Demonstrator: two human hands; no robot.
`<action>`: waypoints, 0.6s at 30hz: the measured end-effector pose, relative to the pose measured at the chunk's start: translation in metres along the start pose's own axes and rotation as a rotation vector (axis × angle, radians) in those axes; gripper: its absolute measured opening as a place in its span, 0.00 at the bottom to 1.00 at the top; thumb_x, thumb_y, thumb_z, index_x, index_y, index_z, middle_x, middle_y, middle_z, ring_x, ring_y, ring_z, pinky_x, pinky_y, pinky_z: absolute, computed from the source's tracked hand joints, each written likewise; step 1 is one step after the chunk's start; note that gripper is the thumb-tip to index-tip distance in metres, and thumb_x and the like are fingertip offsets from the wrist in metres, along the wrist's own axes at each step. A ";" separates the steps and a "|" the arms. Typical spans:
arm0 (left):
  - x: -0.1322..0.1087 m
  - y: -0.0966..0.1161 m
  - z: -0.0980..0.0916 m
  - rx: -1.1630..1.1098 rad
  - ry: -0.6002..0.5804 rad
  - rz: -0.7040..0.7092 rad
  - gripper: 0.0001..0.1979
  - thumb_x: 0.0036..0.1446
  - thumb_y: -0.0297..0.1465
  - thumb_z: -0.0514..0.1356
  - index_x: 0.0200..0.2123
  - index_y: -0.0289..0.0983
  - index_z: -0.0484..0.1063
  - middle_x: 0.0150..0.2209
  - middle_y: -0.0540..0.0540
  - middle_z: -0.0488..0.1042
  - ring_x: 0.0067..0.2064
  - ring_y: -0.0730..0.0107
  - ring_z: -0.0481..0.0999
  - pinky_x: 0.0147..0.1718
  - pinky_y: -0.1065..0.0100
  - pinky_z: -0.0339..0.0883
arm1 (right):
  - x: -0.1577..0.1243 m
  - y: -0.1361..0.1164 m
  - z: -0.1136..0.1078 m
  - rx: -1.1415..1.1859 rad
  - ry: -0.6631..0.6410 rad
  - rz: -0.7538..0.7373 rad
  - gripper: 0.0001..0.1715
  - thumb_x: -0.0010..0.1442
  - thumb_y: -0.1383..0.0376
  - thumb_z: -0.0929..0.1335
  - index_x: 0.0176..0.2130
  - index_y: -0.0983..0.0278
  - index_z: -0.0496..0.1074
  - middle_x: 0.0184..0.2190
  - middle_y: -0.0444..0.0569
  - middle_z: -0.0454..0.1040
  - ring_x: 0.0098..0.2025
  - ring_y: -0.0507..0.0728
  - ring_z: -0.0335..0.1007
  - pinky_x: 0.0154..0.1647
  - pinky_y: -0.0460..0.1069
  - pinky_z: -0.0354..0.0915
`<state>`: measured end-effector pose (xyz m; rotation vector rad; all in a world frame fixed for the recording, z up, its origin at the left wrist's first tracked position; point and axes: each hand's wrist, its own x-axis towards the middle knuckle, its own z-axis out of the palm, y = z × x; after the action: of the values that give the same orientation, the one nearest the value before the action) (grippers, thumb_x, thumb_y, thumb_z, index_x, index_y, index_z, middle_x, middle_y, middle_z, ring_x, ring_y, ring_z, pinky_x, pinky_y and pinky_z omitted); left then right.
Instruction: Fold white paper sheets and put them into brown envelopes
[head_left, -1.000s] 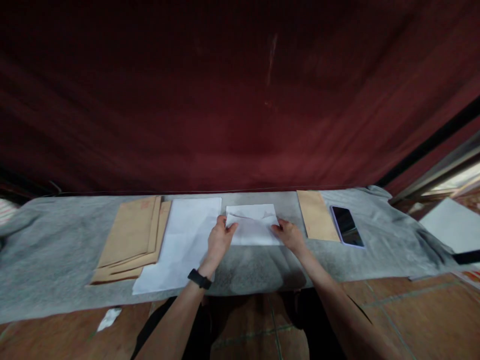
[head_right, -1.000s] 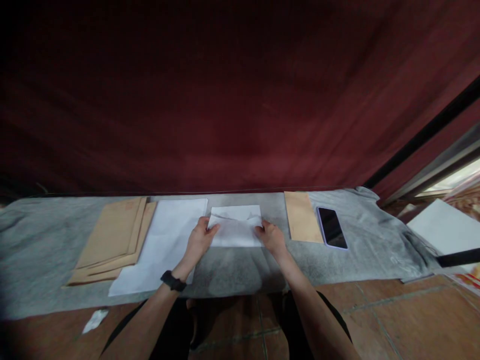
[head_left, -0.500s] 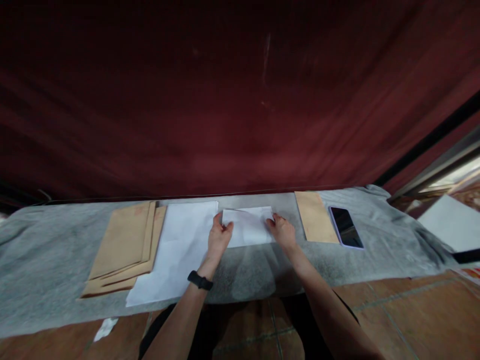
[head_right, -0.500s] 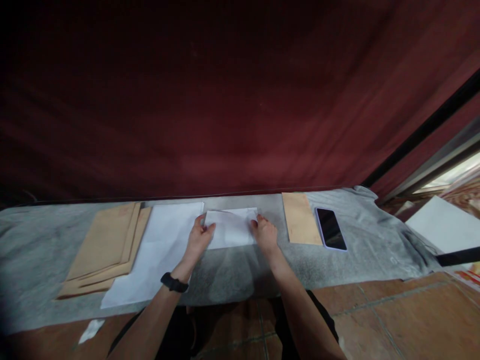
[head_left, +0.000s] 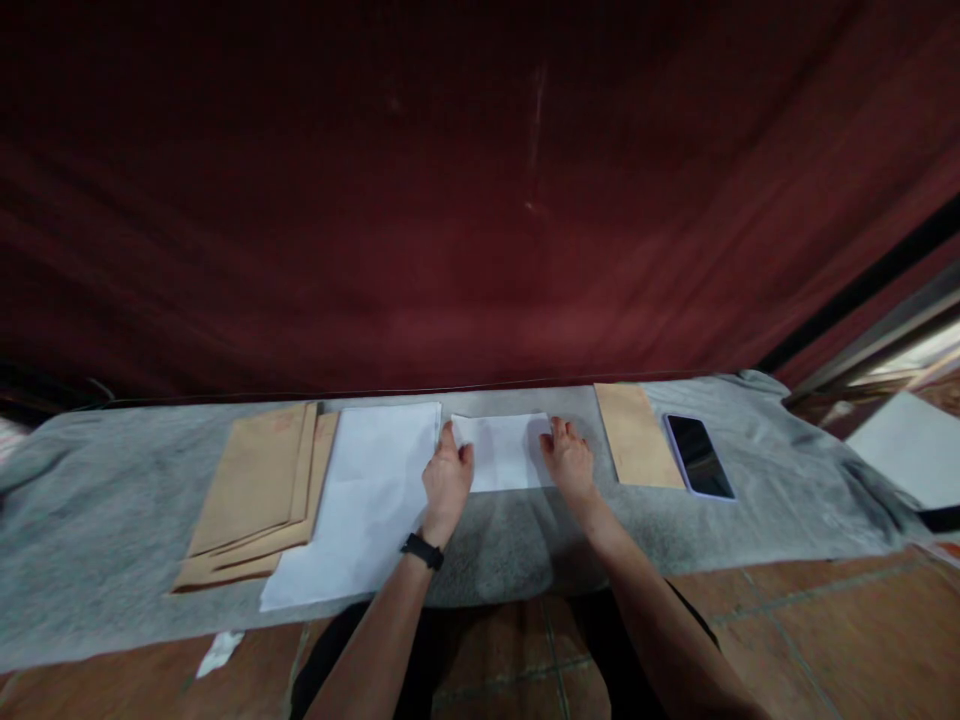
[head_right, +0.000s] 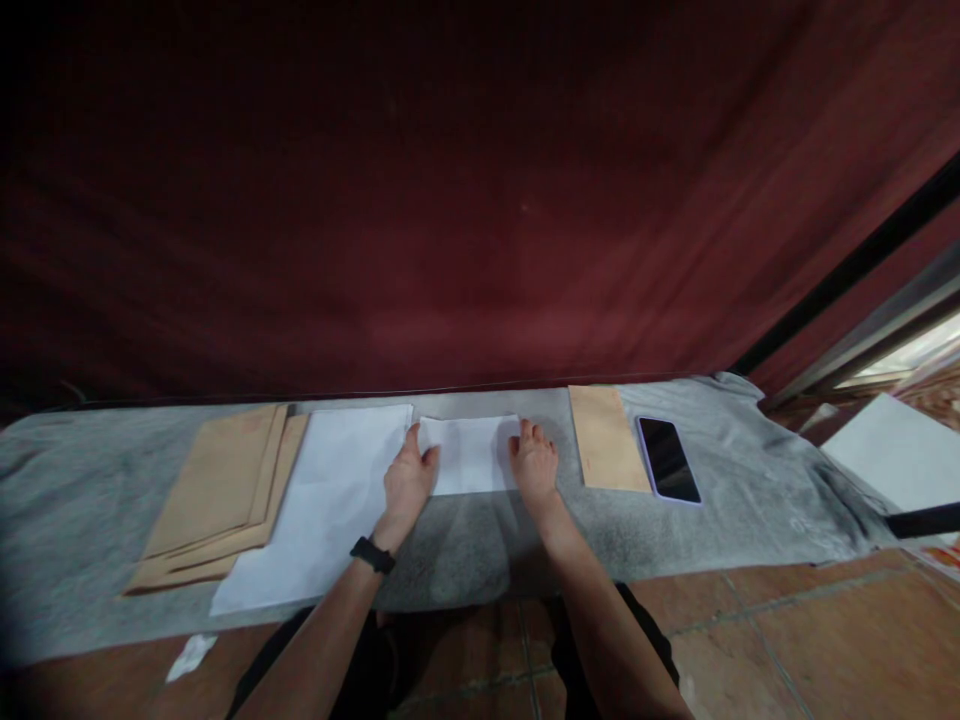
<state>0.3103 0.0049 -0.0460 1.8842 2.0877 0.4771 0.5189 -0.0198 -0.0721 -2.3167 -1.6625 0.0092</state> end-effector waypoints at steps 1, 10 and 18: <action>0.000 0.000 0.001 0.019 0.009 0.016 0.27 0.68 0.35 0.54 0.67 0.34 0.59 0.46 0.34 0.81 0.45 0.52 0.82 0.44 0.60 0.72 | 0.000 0.000 0.001 0.002 0.030 -0.024 0.20 0.70 0.63 0.61 0.57 0.66 0.68 0.47 0.59 0.76 0.46 0.62 0.74 0.48 0.54 0.65; -0.001 -0.003 0.008 0.201 0.026 0.169 0.18 0.70 0.33 0.50 0.58 0.36 0.69 0.50 0.36 0.77 0.44 0.56 0.81 0.44 0.60 0.72 | -0.016 -0.020 0.025 0.211 0.047 -0.446 0.28 0.73 0.58 0.58 0.67 0.64 0.63 0.67 0.57 0.64 0.68 0.63 0.58 0.66 0.59 0.58; -0.008 0.000 0.009 0.315 0.123 0.303 0.22 0.67 0.26 0.46 0.61 0.32 0.68 0.61 0.30 0.69 0.59 0.47 0.71 0.58 0.48 0.64 | -0.033 -0.025 0.035 0.042 0.012 -0.472 0.29 0.75 0.56 0.57 0.69 0.63 0.61 0.71 0.55 0.58 0.72 0.63 0.51 0.72 0.62 0.48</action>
<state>0.3152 -0.0030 -0.0539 2.4292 2.0573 0.3515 0.4791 -0.0350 -0.1049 -1.8370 -2.1347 -0.0671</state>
